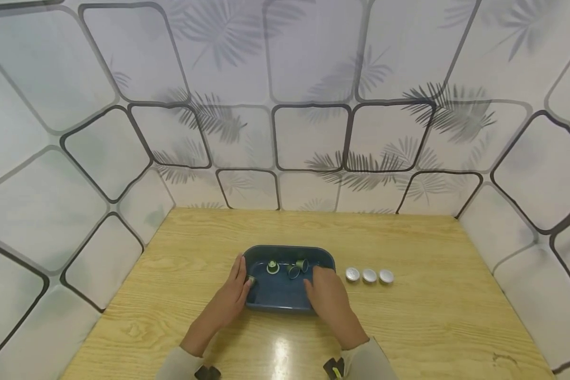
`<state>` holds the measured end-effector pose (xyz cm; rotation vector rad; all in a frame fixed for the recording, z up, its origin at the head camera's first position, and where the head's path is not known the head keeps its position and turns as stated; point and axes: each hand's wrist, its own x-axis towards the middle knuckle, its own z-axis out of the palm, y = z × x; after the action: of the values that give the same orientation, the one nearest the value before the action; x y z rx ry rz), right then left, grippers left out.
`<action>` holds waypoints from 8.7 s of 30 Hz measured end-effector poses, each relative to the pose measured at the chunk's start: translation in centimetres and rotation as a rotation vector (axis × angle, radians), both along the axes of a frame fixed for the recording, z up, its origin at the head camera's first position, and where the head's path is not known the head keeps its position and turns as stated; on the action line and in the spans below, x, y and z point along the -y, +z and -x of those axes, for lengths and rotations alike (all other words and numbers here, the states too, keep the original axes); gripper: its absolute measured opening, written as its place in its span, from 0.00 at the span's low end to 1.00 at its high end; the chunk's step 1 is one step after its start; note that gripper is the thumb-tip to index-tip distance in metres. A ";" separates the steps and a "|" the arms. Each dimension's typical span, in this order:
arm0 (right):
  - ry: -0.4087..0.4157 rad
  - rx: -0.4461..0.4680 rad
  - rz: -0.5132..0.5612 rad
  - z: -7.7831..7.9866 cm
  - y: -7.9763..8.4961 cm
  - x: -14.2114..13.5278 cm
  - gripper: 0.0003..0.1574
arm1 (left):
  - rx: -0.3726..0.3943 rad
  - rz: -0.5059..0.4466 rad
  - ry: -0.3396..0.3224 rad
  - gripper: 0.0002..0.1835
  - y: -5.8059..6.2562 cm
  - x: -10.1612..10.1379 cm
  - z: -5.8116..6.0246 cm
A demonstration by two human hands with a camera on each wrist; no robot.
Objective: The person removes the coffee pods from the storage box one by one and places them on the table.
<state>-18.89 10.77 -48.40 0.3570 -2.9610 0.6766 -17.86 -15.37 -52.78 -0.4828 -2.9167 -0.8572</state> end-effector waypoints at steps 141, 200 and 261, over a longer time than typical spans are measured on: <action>0.036 0.007 0.005 2.9 -3.7 1.6 0.21 | -0.001 -0.011 -0.002 0.34 0.3 -0.2 -0.4; 0.115 -0.078 0.414 0.5 -2.3 -1.3 0.23 | 0.011 -0.018 -0.003 0.34 0.2 -0.1 -0.5; -0.066 -0.131 0.473 -2.4 0.4 -8.5 0.25 | 0.035 -0.024 0.013 0.35 0.4 0.0 -1.0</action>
<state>-16.46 19.25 -48.03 0.2491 -2.5671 1.2490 -16.86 -15.34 -52.36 -0.4515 -2.9334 -0.9074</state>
